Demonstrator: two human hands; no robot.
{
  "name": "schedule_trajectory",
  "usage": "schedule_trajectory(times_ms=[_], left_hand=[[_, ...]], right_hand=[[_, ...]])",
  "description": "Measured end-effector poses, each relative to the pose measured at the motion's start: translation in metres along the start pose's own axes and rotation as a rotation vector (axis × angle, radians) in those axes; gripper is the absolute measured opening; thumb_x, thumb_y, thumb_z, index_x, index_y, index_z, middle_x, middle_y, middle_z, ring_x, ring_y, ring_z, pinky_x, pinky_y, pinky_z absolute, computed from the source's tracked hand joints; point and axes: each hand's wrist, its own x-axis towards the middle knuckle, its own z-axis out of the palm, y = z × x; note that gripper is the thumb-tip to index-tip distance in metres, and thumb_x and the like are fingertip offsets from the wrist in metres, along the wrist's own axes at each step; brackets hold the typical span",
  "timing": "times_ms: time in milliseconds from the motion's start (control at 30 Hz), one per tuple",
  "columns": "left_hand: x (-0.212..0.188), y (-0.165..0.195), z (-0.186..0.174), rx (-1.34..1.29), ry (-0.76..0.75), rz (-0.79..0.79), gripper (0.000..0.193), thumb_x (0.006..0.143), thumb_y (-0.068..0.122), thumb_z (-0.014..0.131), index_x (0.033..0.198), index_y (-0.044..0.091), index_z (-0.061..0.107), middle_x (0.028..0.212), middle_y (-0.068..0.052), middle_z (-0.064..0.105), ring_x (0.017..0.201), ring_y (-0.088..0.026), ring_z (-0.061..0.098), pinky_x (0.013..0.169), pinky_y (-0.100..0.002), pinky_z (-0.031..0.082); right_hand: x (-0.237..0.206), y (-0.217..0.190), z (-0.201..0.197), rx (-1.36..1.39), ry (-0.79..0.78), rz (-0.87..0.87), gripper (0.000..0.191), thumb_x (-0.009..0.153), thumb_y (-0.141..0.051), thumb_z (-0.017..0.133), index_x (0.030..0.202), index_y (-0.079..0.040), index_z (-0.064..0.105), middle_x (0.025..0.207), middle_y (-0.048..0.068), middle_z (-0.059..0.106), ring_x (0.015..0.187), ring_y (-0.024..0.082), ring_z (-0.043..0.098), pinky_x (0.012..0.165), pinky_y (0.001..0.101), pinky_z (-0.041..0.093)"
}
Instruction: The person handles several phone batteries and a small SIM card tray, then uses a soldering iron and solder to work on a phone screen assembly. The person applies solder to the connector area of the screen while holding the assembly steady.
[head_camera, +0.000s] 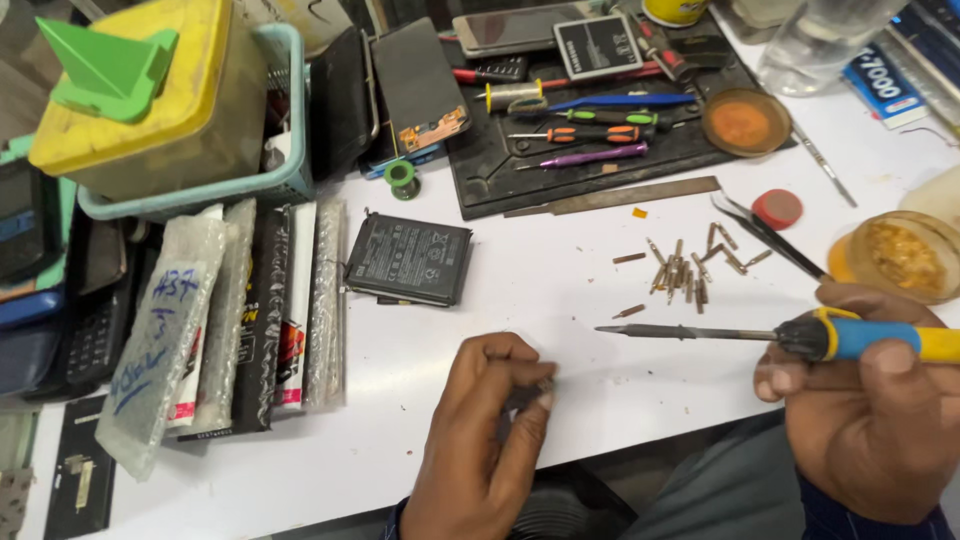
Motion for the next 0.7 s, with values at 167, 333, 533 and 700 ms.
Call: schedule_trajectory(times_ms=[167,333,533,700], left_hand=[[0.002,-0.002,0.006,0.188,0.171,-0.079,0.017,0.085,0.009,0.08,0.102,0.007,0.081,0.094,-0.005,0.072,0.086,-0.014,0.066,0.066,-0.027,0.052],[-0.002,-0.004,0.009,0.143,0.247,-0.097,0.014,0.082,0.005,0.084,0.095,0.006,0.082,0.093,-0.007,0.08,0.088,-0.013,0.076,0.063,-0.025,0.057],[-0.003,-0.004,0.014,0.001,0.28,-0.13,0.018,0.079,-0.008,0.075,0.095,-0.001,0.081,0.098,-0.014,0.08,0.087,-0.016,0.081,0.073,-0.025,0.063],[-0.004,-0.003,0.012,-0.003,0.256,-0.122,0.019,0.079,-0.008,0.074,0.097,-0.003,0.079,0.101,-0.015,0.077,0.078,-0.013,0.08,0.065,-0.022,0.064]], right_hand=[[0.015,0.013,0.006,0.023,-0.071,0.019,0.044,0.113,-0.034,0.054,0.127,0.007,0.05,0.088,0.021,0.062,0.07,0.026,0.057,0.07,0.0438,0.05],[0.004,0.032,-0.008,-0.023,-0.066,0.004,0.045,0.117,-0.041,0.048,0.13,0.001,0.047,0.083,0.015,0.055,0.07,0.023,0.05,0.069,0.0416,0.047],[-0.017,0.049,-0.042,-0.042,-0.098,0.019,0.041,0.117,-0.047,0.047,0.128,-0.007,0.048,0.09,0.013,0.055,0.072,0.022,0.051,0.067,0.0415,0.046],[-0.019,0.053,-0.052,0.044,-0.125,0.151,0.041,0.114,-0.042,0.043,0.132,-0.007,0.051,0.088,0.018,0.061,0.07,0.026,0.057,0.067,0.0455,0.046]])
